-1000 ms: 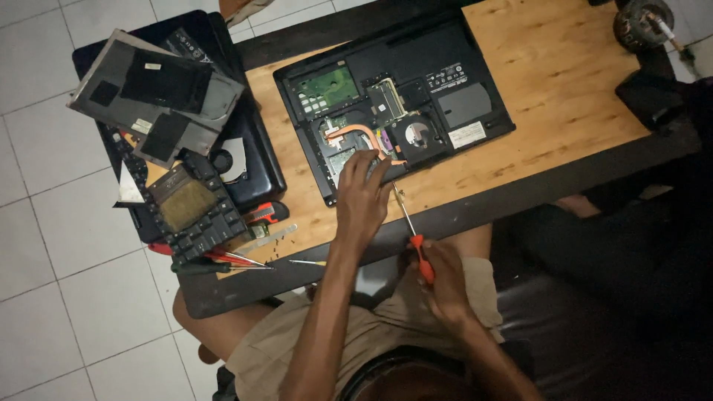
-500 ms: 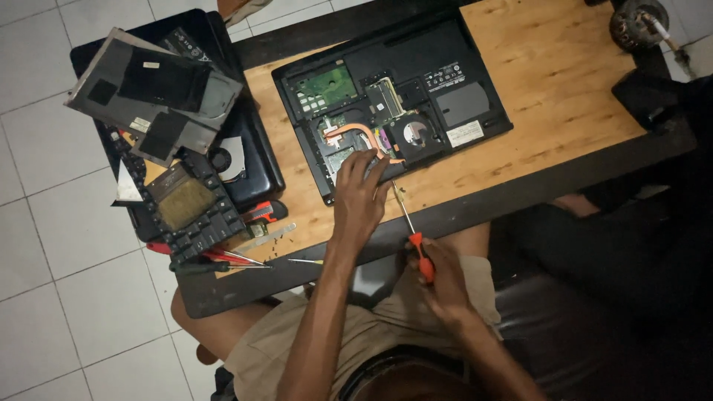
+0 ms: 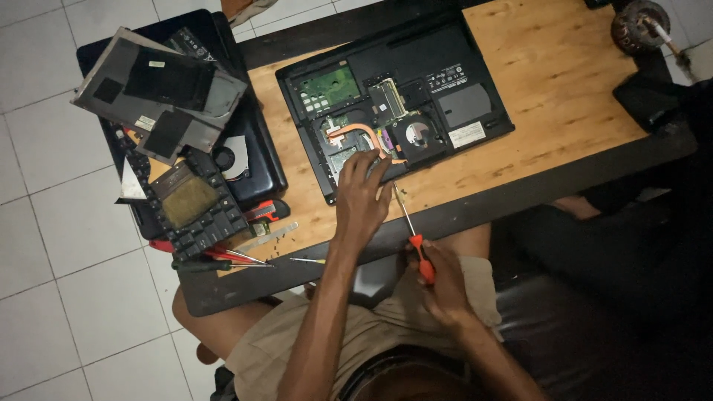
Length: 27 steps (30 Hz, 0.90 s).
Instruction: The person is disassembling a laptop by unscrewing various internal components and removing the outer casing.
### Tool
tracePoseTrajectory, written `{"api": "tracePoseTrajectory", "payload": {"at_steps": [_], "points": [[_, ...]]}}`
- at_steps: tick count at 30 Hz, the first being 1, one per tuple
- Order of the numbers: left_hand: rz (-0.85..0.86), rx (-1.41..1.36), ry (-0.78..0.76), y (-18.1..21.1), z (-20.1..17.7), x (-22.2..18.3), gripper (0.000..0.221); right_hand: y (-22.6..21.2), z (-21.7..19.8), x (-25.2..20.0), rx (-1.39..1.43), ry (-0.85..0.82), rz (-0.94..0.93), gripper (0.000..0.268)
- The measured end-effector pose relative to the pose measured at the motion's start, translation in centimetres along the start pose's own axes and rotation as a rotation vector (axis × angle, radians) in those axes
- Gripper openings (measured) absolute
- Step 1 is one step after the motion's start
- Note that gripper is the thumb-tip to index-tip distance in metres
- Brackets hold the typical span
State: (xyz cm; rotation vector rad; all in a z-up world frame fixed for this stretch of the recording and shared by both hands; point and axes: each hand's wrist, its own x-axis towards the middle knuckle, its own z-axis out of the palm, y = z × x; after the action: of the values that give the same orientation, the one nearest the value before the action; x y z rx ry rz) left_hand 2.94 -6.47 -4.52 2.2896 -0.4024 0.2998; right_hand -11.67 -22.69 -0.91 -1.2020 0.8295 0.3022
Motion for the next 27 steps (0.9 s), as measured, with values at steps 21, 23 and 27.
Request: {"api": "tracePoseTrajectory", "payload": {"at_steps": [21,23,27], "points": [[0.048,0.046,0.014,-1.4,1.2,-0.4,0.049,0.8,-0.6,1.2,0.075,-0.053,0.017,0.041],[0.047,0.05,0.008,-1.3,1.1,-0.3,0.048,0.5,-0.4,1.0,0.067,-0.051,0.013,0.039],[0.048,0.05,-0.005,-1.3,1.1,-0.3,0.048,0.5,-0.9,1.5,0.0,-0.078,-0.005,0.038]]}}
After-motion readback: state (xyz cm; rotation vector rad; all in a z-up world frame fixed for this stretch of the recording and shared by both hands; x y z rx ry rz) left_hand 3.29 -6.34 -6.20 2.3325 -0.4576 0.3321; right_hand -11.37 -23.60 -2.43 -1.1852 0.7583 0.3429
